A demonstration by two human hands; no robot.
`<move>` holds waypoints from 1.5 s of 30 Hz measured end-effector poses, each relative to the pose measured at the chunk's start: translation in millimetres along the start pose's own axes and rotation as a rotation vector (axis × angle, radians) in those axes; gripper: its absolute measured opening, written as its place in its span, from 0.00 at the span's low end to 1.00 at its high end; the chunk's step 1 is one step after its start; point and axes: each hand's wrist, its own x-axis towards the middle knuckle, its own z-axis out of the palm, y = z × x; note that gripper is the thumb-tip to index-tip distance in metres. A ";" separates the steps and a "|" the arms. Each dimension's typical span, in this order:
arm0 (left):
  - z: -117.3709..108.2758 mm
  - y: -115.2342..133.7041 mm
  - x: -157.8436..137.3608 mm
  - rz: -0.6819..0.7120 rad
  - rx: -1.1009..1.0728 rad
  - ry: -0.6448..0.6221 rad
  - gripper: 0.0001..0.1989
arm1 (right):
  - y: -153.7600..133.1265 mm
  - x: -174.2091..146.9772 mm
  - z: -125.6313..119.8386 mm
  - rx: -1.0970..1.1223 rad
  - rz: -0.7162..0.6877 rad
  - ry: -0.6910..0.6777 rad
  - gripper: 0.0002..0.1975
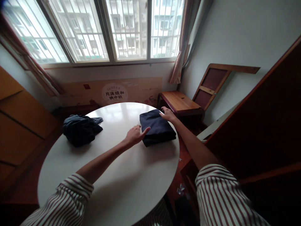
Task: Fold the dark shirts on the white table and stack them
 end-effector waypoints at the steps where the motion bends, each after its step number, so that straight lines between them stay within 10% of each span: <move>1: 2.5 4.0 1.8 0.157 0.081 0.052 0.32 | -3.7 1.3 3.7 -0.026 -0.048 -0.023 0.26; 7: 50.6 14.5 8.9 0.727 0.624 -0.214 0.34 | -7.8 -1.6 44.6 -0.606 -0.256 -0.364 0.26; 29: 108.7 24.8 -29.1 0.662 0.874 -0.158 0.28 | -37.0 12.4 97.6 -0.804 -0.061 -0.271 0.31; 37: 63.7 0.3 -56.7 0.602 0.970 -0.018 0.27 | -4.3 -38.3 46.7 -0.630 0.022 -0.143 0.29; 45: 101.0 11.8 -69.4 0.593 1.010 0.077 0.24 | 2.9 -41.5 15.7 -0.218 0.286 0.019 0.39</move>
